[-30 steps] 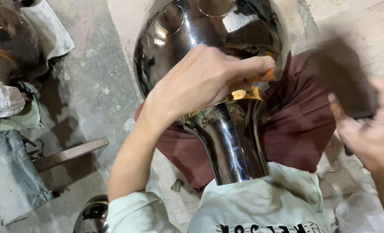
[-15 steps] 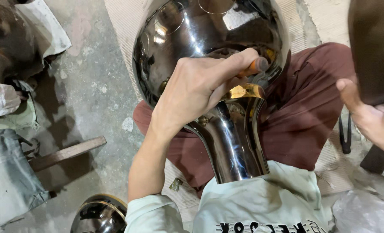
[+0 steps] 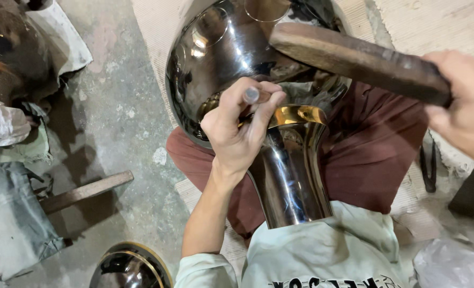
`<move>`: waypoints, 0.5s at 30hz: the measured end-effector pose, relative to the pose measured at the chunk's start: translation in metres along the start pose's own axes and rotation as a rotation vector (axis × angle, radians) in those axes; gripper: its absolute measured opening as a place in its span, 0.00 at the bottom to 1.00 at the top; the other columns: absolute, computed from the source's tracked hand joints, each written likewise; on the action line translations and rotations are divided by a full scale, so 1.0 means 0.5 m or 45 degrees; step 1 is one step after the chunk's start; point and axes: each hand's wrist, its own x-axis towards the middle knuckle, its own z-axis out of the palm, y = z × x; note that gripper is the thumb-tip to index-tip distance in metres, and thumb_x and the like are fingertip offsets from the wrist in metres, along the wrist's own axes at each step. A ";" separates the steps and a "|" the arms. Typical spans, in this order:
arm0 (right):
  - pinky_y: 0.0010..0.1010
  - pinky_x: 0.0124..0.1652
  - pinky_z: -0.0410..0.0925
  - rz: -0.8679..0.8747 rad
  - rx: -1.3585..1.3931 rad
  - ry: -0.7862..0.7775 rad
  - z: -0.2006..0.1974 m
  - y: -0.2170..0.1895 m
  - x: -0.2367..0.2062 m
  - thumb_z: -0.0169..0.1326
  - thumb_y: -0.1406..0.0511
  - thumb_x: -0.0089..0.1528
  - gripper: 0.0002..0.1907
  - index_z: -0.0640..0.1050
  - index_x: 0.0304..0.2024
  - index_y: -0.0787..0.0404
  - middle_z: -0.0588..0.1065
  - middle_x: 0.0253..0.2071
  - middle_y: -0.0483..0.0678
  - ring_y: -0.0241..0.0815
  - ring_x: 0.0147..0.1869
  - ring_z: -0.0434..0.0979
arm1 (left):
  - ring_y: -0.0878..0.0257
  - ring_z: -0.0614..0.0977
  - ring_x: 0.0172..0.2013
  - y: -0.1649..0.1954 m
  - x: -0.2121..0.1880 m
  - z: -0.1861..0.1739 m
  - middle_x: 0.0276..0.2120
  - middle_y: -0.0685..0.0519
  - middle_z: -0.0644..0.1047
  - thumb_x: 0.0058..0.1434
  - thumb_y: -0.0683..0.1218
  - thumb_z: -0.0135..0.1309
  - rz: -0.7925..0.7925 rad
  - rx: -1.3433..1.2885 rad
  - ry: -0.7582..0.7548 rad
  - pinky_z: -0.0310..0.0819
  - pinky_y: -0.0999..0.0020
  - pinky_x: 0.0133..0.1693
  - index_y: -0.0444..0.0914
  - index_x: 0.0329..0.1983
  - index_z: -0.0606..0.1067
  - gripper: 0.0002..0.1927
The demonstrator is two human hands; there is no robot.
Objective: The person sits on the floor and uses a wooden mallet and a small chisel to repeatedly tap a gold-colored band on the neck of a large polished metal vessel. They rotate the vessel slightly to work around the circumference of the band.
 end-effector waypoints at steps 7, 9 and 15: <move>0.34 0.41 0.70 -0.213 0.107 0.042 -0.040 0.010 0.038 0.56 0.77 0.60 0.22 0.73 0.58 0.69 0.76 0.39 0.55 0.44 0.39 0.78 | 0.64 0.87 0.39 -0.005 -0.001 -0.003 0.34 0.49 0.80 0.67 0.32 0.64 0.046 0.004 -0.007 0.82 0.76 0.40 0.35 0.52 0.69 0.18; 0.33 0.40 0.70 -0.265 0.159 0.054 -0.059 -0.011 0.043 0.55 0.77 0.60 0.22 0.72 0.58 0.69 0.76 0.39 0.55 0.43 0.40 0.78 | 0.66 0.86 0.35 -0.009 -0.003 -0.007 0.37 0.48 0.82 0.66 0.33 0.66 0.052 0.011 -0.007 0.81 0.77 0.37 0.33 0.51 0.71 0.16; 0.32 0.40 0.69 -0.222 0.175 -0.015 -0.108 -0.088 0.042 0.55 0.77 0.61 0.22 0.70 0.57 0.68 0.76 0.39 0.53 0.41 0.41 0.79 | 0.60 0.83 0.32 -0.016 -0.014 -0.019 0.36 0.50 0.81 0.61 0.38 0.68 0.105 0.348 0.028 0.76 0.69 0.36 0.35 0.42 0.80 0.09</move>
